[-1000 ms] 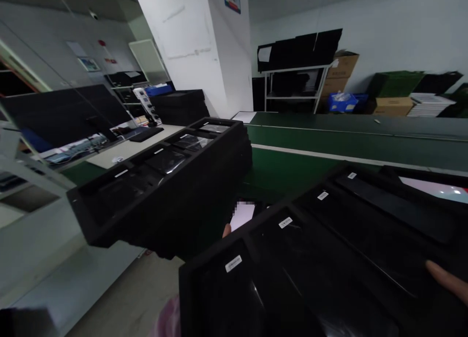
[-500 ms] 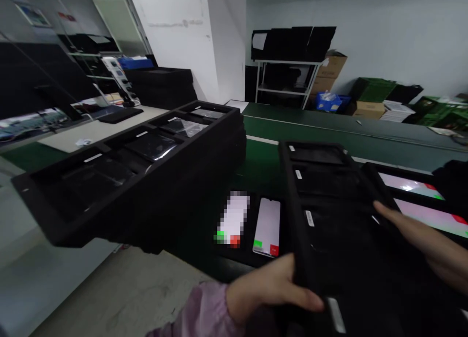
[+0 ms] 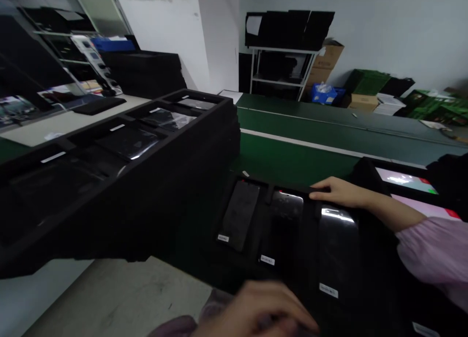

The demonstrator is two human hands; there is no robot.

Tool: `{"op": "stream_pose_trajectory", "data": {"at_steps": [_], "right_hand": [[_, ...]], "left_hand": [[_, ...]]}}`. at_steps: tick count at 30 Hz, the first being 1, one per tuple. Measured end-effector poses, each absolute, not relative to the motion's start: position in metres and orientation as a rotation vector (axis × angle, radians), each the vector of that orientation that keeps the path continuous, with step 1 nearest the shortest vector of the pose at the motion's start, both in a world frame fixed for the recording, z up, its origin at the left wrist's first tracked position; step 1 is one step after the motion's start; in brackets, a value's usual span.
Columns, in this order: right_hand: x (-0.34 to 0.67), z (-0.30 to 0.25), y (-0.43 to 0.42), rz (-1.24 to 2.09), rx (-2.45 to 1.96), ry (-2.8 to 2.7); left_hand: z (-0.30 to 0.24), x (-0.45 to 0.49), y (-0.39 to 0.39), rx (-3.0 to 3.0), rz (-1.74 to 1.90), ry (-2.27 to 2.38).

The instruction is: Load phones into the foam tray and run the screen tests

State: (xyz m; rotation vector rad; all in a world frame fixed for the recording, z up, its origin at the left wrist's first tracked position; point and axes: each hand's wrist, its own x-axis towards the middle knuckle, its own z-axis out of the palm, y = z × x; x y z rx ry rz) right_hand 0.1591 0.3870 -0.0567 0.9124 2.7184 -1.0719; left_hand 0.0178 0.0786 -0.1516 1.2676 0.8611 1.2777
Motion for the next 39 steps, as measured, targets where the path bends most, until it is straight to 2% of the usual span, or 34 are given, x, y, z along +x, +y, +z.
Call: {"op": "stream_pose_trajectory", "data": {"at_steps": [2, 3, 5, 7, 11, 15, 17, 19, 21, 24, 26, 29, 36, 39], "right_hand": [[0.149, -0.059, 0.396, -1.030, 0.835, 2.743], [0.143, -0.061, 0.401, -1.004, 0.808, 2.766], [0.131, -0.070, 0.410, -0.921, 0.788, 2.829], [0.120, -0.086, 0.412, -0.787, 0.810, 2.912], [0.118, -0.119, 0.376, -0.479, 0.815, 3.127], [0.155, -0.132, 0.296, -0.305, 0.744, 3.295], [0.179, -0.135, 0.255, -0.190, 0.821, 3.346], [0.194, -0.141, 0.222, 0.122, 1.008, 3.379], [0.199, -0.152, 0.202, 0.223, 1.115, 3.389], [0.192, -0.168, 0.195, 0.193, 1.213, 3.462], [0.184, -0.172, 0.196, 0.052, 1.313, 3.515], [0.171, -0.170, 0.199, -0.114, 1.411, 3.522], [0.128, -0.180, 0.194, -0.050, 1.474, 3.288], [0.115, -0.186, 0.194, -0.053, 1.504, 3.295]], "left_hand": [[-0.148, -0.025, 0.071, 1.318, 1.726, 1.422], [-0.151, -0.044, 0.071, 1.250, 1.787, 1.818], [-0.165, -0.075, 0.081, 1.076, 1.571, 2.354], [-0.181, -0.093, 0.096, 0.918, 1.312, 2.513], [-0.196, -0.098, 0.113, 0.931, 1.154, 2.548], [-0.188, -0.097, 0.100, 0.954, 1.044, 2.586], [-0.185, -0.100, 0.093, 0.955, 1.012, 2.619], [-0.184, -0.103, 0.089, 0.968, 1.017, 2.646], [-0.183, -0.106, 0.089, 1.021, 1.059, 2.646], [-0.179, -0.112, 0.088, 1.143, 1.132, 2.650], [-0.177, -0.117, 0.083, 1.211, 1.132, 2.658], [-0.178, -0.125, 0.074, 1.178, 1.000, 2.618], [-0.176, -0.087, 0.106, 0.944, 0.895, 2.544], [-0.173, -0.068, 0.133, 1.011, 0.616, 2.606]]}}
